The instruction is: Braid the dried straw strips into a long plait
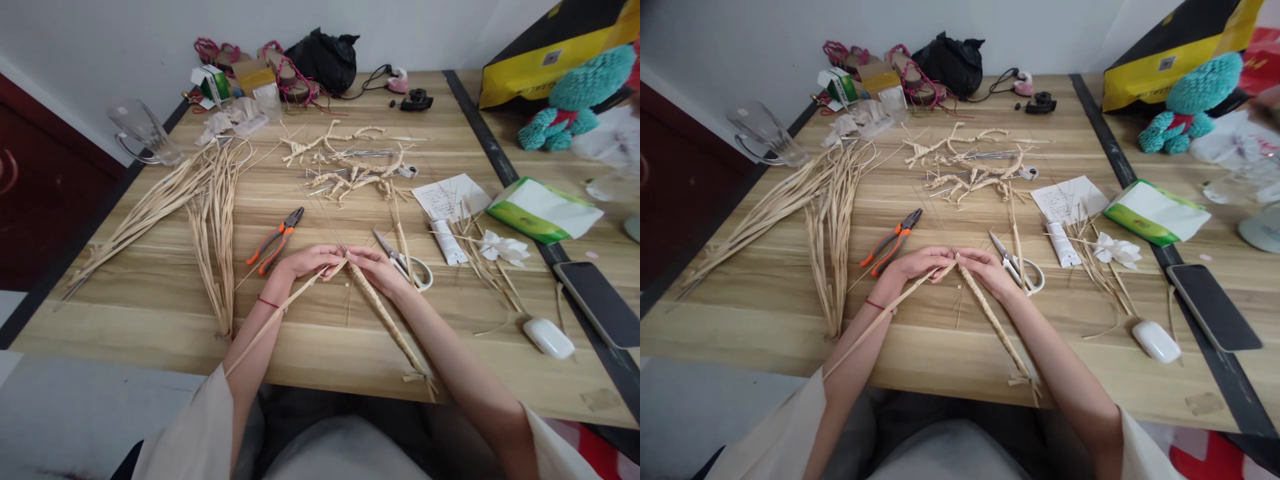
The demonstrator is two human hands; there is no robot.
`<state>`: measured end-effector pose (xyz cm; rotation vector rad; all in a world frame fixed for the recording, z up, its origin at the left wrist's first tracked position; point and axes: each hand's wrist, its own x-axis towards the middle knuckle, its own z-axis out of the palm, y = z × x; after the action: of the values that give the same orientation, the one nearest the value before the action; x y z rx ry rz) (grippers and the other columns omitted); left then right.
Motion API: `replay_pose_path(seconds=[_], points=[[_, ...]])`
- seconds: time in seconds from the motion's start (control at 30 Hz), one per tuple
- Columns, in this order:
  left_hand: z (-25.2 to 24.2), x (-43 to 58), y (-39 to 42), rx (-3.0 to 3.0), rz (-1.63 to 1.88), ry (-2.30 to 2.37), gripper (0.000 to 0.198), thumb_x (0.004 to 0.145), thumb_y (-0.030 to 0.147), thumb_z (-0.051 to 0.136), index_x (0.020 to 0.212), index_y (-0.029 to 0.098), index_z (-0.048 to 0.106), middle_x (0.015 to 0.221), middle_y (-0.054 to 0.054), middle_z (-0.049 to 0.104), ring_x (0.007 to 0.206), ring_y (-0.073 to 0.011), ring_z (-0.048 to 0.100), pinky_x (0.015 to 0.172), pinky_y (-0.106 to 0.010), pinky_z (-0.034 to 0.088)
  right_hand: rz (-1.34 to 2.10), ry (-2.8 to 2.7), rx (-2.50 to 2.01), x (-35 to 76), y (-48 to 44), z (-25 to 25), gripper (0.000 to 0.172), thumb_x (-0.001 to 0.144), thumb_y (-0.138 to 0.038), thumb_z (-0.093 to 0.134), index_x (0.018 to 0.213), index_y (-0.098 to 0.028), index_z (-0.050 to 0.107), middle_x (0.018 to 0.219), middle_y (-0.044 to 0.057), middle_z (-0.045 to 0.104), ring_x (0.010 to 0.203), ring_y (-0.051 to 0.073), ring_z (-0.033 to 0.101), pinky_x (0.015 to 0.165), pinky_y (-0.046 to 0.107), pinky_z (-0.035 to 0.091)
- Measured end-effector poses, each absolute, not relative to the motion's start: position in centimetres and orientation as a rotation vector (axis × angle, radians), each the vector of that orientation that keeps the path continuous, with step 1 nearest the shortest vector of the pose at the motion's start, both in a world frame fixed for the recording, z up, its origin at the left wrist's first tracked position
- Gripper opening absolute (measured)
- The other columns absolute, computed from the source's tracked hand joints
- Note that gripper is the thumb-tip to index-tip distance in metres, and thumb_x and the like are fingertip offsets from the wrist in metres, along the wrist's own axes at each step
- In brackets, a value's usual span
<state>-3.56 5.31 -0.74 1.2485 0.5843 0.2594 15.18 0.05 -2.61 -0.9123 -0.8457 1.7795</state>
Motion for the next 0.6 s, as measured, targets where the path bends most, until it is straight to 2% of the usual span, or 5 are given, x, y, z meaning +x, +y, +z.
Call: replay_pose_path(seconds=[0.6], points=[[-1.19,-3.44,5.59,1.226,0.282,0.556,0.024,0.08,0.036,0.059,0.09,0.014,0.056,0.062,0.003,0.049,0.049,-0.0067,0.044,0.047,-0.02,0.037,1.744,-0.848,-0.966,15.1,0.05,-2.64,0.029,0.063,-0.031,0.079,0.091,-0.025,0.073,0.103,0.002,0.072,0.1,0.021,0.065,0.099,0.04,0.042]])
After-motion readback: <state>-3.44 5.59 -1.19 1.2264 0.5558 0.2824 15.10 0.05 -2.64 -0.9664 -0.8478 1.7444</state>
